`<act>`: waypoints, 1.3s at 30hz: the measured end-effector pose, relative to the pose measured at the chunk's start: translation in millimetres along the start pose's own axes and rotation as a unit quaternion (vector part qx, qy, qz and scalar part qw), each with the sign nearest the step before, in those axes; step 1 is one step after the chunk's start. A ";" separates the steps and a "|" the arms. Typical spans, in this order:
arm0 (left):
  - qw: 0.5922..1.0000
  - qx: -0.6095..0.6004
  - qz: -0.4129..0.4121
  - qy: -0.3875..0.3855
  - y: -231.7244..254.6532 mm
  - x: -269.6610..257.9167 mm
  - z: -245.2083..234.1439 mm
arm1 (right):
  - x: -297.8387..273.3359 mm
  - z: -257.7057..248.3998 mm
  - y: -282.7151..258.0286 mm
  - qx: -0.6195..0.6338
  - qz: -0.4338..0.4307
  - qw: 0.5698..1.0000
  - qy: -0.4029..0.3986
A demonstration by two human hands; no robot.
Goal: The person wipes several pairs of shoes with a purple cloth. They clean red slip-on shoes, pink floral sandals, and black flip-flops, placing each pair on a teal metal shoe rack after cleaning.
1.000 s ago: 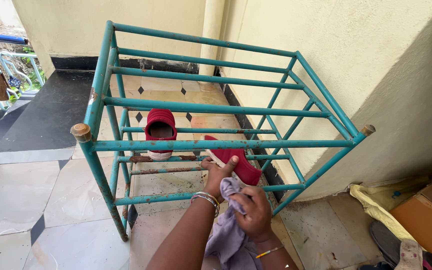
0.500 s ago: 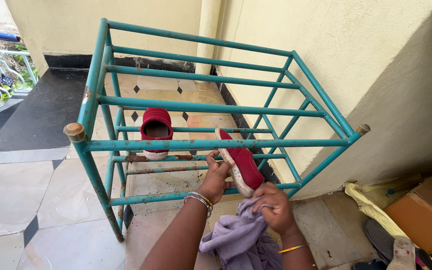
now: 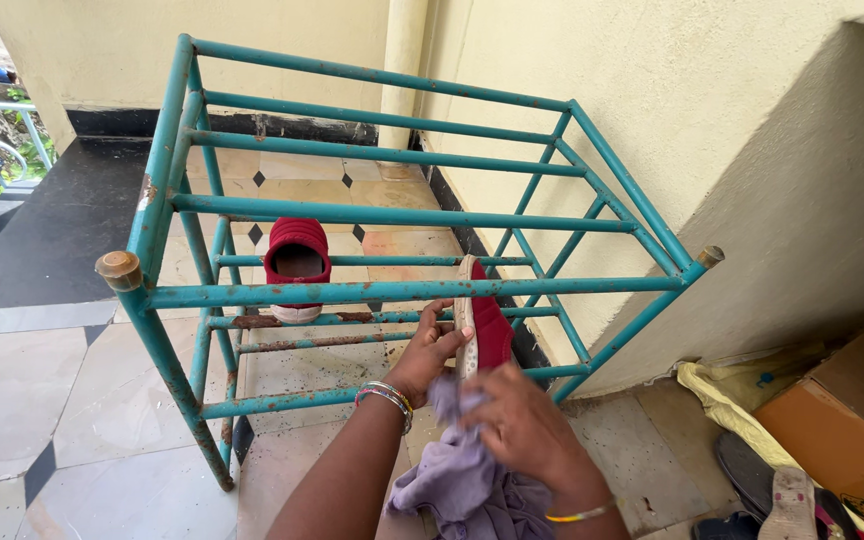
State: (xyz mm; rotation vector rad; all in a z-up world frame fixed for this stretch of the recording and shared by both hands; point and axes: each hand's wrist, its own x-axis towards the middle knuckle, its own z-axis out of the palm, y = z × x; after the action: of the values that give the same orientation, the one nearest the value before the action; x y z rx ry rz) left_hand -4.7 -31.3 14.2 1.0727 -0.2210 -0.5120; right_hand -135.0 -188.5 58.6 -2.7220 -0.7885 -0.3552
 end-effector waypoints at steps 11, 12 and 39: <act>0.979 0.176 0.067 -0.082 -3.2 -1.0 9.8 | 13.0 1.1 18.7 0.138 0.195 0.901 0.363; 0.972 0.210 0.068 -0.083 -7.1 0.2 7.3 | 17.2 6.2 9.9 0.086 0.171 0.931 0.311; 0.991 -0.075 0.050 -0.099 -0.3 0.1 -1.7 | 4.4 8.8 -11.6 0.145 -0.107 0.978 0.107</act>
State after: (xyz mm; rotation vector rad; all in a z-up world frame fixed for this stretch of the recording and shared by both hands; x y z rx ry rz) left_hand -4.0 -30.1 13.2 0.8593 -0.4023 -0.5368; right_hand -136.4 -174.0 54.1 -2.2901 -0.9876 -0.5258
